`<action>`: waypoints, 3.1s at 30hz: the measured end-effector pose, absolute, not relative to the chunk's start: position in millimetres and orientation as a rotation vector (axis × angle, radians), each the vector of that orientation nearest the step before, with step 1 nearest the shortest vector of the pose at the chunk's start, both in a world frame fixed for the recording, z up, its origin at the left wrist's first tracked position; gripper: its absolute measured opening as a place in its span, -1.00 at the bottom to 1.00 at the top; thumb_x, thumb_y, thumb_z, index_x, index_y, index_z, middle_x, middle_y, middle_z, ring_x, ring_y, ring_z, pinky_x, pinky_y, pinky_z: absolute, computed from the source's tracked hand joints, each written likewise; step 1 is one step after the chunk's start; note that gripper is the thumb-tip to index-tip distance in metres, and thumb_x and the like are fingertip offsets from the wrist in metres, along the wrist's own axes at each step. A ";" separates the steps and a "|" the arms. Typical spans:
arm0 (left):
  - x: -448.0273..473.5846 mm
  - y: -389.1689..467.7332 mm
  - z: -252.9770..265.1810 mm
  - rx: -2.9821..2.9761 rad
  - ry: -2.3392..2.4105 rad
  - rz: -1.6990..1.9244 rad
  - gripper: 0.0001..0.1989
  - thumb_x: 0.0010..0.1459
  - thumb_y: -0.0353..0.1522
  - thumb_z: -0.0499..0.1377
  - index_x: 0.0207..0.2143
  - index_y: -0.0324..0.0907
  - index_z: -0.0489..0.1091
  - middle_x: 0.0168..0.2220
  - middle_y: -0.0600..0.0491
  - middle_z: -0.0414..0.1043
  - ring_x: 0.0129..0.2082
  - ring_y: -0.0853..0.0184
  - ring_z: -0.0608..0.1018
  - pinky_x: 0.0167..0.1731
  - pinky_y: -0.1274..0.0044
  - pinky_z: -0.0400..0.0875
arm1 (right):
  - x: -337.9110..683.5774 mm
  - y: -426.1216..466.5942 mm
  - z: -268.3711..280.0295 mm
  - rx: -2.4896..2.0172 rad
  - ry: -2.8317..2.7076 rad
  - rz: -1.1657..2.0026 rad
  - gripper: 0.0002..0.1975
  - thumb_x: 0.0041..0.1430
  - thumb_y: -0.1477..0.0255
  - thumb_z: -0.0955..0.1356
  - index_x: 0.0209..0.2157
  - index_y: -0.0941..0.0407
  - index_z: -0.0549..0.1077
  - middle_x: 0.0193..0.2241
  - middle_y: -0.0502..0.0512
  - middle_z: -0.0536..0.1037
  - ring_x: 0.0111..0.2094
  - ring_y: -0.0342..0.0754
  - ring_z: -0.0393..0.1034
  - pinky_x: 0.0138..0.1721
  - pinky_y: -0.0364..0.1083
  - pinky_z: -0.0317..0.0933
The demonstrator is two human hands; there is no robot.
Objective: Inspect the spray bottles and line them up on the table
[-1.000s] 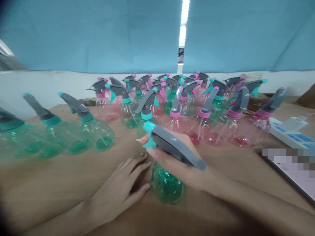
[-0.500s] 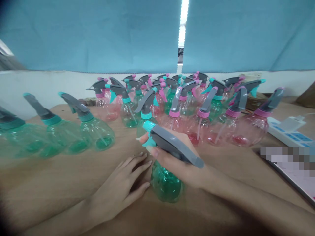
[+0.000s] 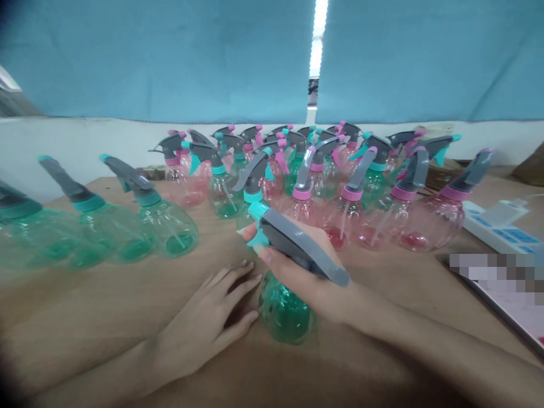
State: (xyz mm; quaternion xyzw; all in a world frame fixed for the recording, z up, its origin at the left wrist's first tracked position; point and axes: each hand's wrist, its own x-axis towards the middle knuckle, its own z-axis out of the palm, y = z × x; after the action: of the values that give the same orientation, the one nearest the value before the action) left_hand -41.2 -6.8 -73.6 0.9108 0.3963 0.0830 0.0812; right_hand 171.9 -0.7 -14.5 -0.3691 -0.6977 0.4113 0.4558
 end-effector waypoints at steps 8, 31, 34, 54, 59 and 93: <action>-41.6 -7.3 -74.1 2.728 1.175 0.267 -0.51 0.28 -0.25 0.10 0.20 -0.25 0.22 0.20 -0.18 0.26 0.19 0.03 0.29 0.12 0.15 0.26 | 170.1 -2.4 -10.8 -0.924 -1.728 0.998 -0.75 0.24 0.22 0.32 -0.09 -0.07 0.50 -0.46 0.00 0.54 -0.47 -0.03 0.42 -0.37 -0.02 0.36; -41.0 -6.2 -73.6 2.726 1.177 0.280 -0.52 0.28 -0.25 0.10 0.20 -0.20 0.21 0.19 -0.16 0.28 0.18 0.05 0.31 0.11 0.17 0.27 | 170.7 2.0 -11.9 -0.889 -1.734 1.105 -0.73 0.20 0.37 0.33 -0.06 -0.07 0.49 -0.50 -0.04 0.52 -0.52 -0.05 0.43 -0.40 -0.02 0.39; -41.2 -5.9 -73.8 2.722 1.179 0.277 -0.51 0.27 -0.25 0.11 0.20 -0.22 0.21 0.20 -0.16 0.27 0.18 0.05 0.31 0.11 0.17 0.27 | 172.7 2.2 -12.4 -0.863 -1.771 1.154 -0.76 0.24 0.37 0.30 -0.08 -0.05 0.50 -0.44 -0.02 0.56 -0.49 -0.05 0.44 -0.36 -0.02 0.39; -41.0 -5.2 -70.5 2.721 1.179 0.189 -0.55 0.29 -0.27 0.08 0.18 -0.24 0.22 0.22 -0.19 0.22 0.18 0.01 0.30 0.10 0.13 0.28 | 174.4 -0.7 -5.7 -0.958 -1.784 0.953 -0.85 0.22 0.28 0.33 -0.39 0.01 0.45 -0.50 -0.04 0.47 -0.45 -0.07 0.40 -0.41 -0.07 0.35; -40.8 -4.0 -71.5 2.735 1.184 0.175 -0.54 0.30 -0.26 0.07 0.20 -0.23 0.21 0.23 -0.17 0.21 0.18 0.01 0.28 0.10 0.13 0.27 | 173.8 0.2 -7.7 -0.897 -1.787 1.008 -0.87 0.23 0.27 0.34 -0.26 0.00 0.47 -0.51 -0.06 0.47 -0.46 -0.06 0.42 -0.35 -0.05 0.37; -41.8 -4.0 -73.3 2.725 1.185 0.202 -0.53 0.30 -0.25 0.07 0.20 -0.24 0.21 0.23 -0.16 0.21 0.17 0.03 0.28 0.10 0.15 0.26 | 173.2 -0.3 -11.8 -0.898 -1.763 1.015 -0.76 0.24 0.29 0.34 -0.07 -0.04 0.47 -0.52 -0.04 0.49 -0.51 -0.05 0.43 -0.45 -0.06 0.40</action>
State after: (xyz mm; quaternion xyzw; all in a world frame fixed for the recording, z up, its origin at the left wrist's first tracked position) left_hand -41.8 -4.0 -73.3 0.9119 0.3965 0.0676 0.0816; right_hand 173.2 -0.3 -11.8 -0.3619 -0.7109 0.4092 0.4429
